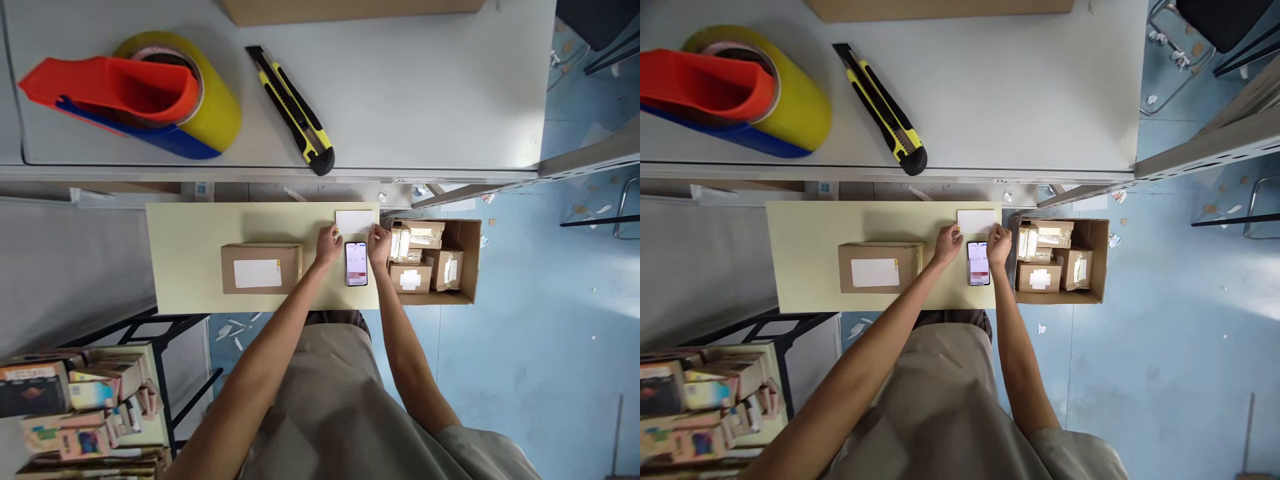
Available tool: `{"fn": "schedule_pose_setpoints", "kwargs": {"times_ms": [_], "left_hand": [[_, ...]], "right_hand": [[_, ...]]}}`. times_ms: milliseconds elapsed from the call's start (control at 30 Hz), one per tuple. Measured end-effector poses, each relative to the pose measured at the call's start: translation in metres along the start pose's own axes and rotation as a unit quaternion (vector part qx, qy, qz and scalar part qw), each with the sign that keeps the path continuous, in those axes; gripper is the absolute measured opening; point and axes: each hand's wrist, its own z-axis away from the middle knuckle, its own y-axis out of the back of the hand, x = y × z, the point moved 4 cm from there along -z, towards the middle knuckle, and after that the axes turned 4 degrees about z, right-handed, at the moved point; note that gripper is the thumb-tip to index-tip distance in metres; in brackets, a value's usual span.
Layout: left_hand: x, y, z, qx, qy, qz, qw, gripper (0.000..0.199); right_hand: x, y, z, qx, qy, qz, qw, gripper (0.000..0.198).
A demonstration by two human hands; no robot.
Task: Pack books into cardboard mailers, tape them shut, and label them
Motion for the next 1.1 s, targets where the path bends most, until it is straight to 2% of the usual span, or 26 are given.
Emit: {"fn": "schedule_pose_setpoints", "kwargs": {"times_ms": [133,300,367,567,633,800,900,1000,1100], "left_hand": [[0.002,0.003,0.000,0.027,0.013,0.024,0.999,0.038],[0.008,0.008,-0.005,0.058,0.056,0.106,0.991,0.014],[0.011,0.009,-0.008,0.070,0.074,0.135,0.986,0.013],[0.022,0.010,-0.010,0.055,0.076,0.174,0.980,0.012],[0.027,0.011,-0.007,0.040,0.069,0.172,0.982,0.013],[0.051,0.010,0.004,0.013,0.006,0.126,0.992,0.017],[0.062,0.007,0.008,0.009,-0.019,0.112,0.993,0.021],[0.060,0.008,0.005,0.032,-0.012,0.117,0.993,0.017],[0.046,0.010,-0.005,0.048,0.009,0.112,0.992,0.016]], "right_hand": [[0.001,-0.001,-0.003,0.000,-0.003,-0.011,1.000,0.045],[0.001,-0.001,-0.004,-0.002,0.007,-0.013,1.000,0.042],[-0.001,0.000,-0.003,-0.004,0.008,-0.009,1.000,0.041],[-0.009,0.006,0.003,-0.015,0.009,0.015,1.000,0.047],[-0.017,0.009,0.008,-0.013,0.043,0.042,0.998,0.048],[-0.051,0.007,0.023,-0.037,0.183,0.115,0.976,0.058],[-0.058,0.005,0.026,-0.044,0.211,0.106,0.971,0.061],[-0.047,0.004,0.020,-0.059,0.195,0.079,0.976,0.065],[-0.026,0.006,0.010,-0.057,0.128,0.070,0.988,0.059]]}}
